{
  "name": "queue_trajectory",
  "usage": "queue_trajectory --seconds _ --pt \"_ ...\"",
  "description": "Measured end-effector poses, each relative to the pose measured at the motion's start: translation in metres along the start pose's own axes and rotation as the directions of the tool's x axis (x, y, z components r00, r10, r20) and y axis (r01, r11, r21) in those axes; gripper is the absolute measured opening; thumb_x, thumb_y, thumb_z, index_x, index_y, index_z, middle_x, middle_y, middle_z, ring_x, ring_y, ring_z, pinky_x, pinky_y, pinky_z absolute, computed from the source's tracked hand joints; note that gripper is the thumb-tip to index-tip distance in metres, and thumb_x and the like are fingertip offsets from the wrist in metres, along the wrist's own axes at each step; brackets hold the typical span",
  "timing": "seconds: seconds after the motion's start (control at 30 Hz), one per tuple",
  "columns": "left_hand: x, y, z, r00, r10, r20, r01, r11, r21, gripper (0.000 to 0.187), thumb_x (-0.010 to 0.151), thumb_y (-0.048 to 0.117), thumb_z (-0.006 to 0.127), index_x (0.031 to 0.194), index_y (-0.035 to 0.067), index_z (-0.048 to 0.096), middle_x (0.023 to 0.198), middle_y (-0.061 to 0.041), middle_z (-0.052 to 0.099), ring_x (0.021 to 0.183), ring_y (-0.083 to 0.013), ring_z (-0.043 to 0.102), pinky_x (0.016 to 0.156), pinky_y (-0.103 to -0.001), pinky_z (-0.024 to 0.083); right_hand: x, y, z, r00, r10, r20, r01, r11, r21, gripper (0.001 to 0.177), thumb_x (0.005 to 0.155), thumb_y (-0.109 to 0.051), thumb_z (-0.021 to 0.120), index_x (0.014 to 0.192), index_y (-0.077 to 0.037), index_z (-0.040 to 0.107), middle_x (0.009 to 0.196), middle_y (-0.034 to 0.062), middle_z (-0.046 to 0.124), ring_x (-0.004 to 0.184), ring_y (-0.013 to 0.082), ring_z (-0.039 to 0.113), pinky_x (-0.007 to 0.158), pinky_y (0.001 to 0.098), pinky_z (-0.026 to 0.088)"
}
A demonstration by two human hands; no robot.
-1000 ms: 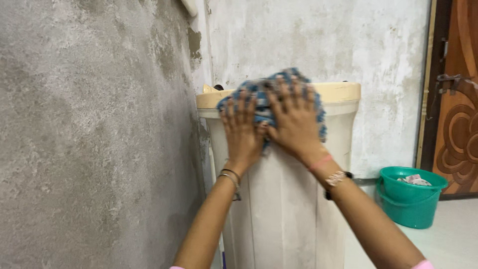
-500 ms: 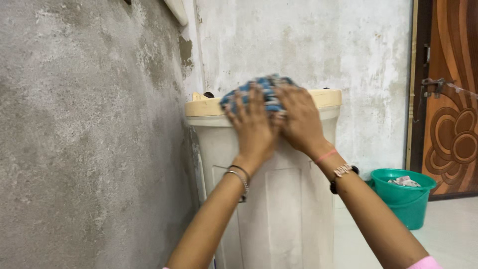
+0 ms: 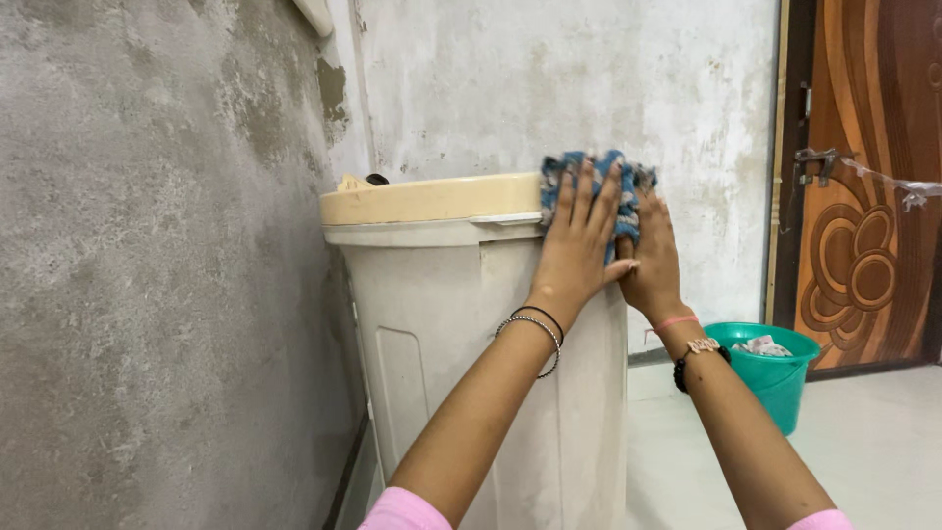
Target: The person wipes the exterior of a large white plastic container with a blue and white cloth. They clean the lid, sides, and base in a repetitive manner, moving around the container to reach different areas.
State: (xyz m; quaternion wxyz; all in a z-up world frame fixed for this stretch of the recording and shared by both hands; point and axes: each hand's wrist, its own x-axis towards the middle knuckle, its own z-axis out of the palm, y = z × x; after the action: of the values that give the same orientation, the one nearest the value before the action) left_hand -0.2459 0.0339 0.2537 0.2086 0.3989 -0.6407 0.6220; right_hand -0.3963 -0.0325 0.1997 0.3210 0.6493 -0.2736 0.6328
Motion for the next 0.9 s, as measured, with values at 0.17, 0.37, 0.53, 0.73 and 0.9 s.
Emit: queue_trajectory --seconds 0.17,0.37,0.53,0.73,0.9 --pt "-0.047 0.009 0.014 0.997 0.067 -0.046 -0.071 0.993 -0.097 0.105 0.091 0.08 0.038 0.162 0.003 0.03 0.173 -0.008 0.012 0.158 -0.0323 0.006 0.128 -0.049 0.004 -0.046 -0.012 0.0 0.992 0.095 0.088 -0.098 0.995 0.036 0.069 0.097 -0.008 0.058 0.16 -0.003 0.032 0.167 0.0267 0.028 0.153 0.046 0.03 0.124 0.0471 0.031" --pt "-0.134 -0.013 0.039 0.997 -0.063 -0.045 0.041 0.925 -0.378 0.102 0.093 0.079 0.038 0.164 0.007 0.024 0.173 -0.006 0.01 0.159 -0.0325 0.003 0.128 -0.054 0.003 -0.069 -0.074 0.017 0.985 -0.018 0.169 0.021 1.0 -0.018 0.084 0.086 -0.018 0.065 0.161 -0.007 0.028 0.168 0.0266 0.019 0.156 0.0472 0.017 0.127 0.0572 0.015" --pt "-0.21 -0.071 0.076 0.96 -0.279 -0.022 0.221 0.804 -0.552 0.104 0.091 0.082 0.027 0.166 0.01 0.014 0.174 -0.014 0.002 0.16 -0.0412 -0.003 0.127 -0.062 -0.001 -0.043 -0.165 0.044 0.917 -0.152 0.368 0.218 0.965 -0.146 0.077 0.086 -0.032 0.068 0.158 -0.032 0.04 0.169 0.0149 0.019 0.153 0.0404 0.018 0.122 0.0684 0.003" --pt "-0.238 -0.096 0.099 0.915 -0.36 0.183 0.374 0.58 -0.724 0.105 0.092 0.084 0.017 0.166 0.01 0.009 0.174 -0.017 -0.002 0.159 -0.0441 -0.005 0.128 -0.058 -0.002 -0.023 -0.223 0.065 0.961 -0.174 0.213 0.227 0.939 -0.26 0.066 0.086 -0.04 0.069 0.149 -0.035 0.048 0.168 0.0062 0.023 0.15 0.0487 0.017 0.122 0.065 0.007" --pt "-0.22 -0.066 0.081 0.945 -0.318 0.081 0.315 0.808 -0.498 0.106 0.089 0.078 0.036 0.163 0.006 0.011 0.171 -0.017 0.0 0.156 -0.0419 -0.006 0.121 -0.062 -0.006 -0.041 -0.187 0.043 0.939 -0.171 0.299 0.233 0.954 -0.187 0.07 0.091 -0.039 0.069 0.156 -0.027 0.047 0.168 0.0079 0.027 0.153 0.0425 0.02 0.126 0.0598 0.012"
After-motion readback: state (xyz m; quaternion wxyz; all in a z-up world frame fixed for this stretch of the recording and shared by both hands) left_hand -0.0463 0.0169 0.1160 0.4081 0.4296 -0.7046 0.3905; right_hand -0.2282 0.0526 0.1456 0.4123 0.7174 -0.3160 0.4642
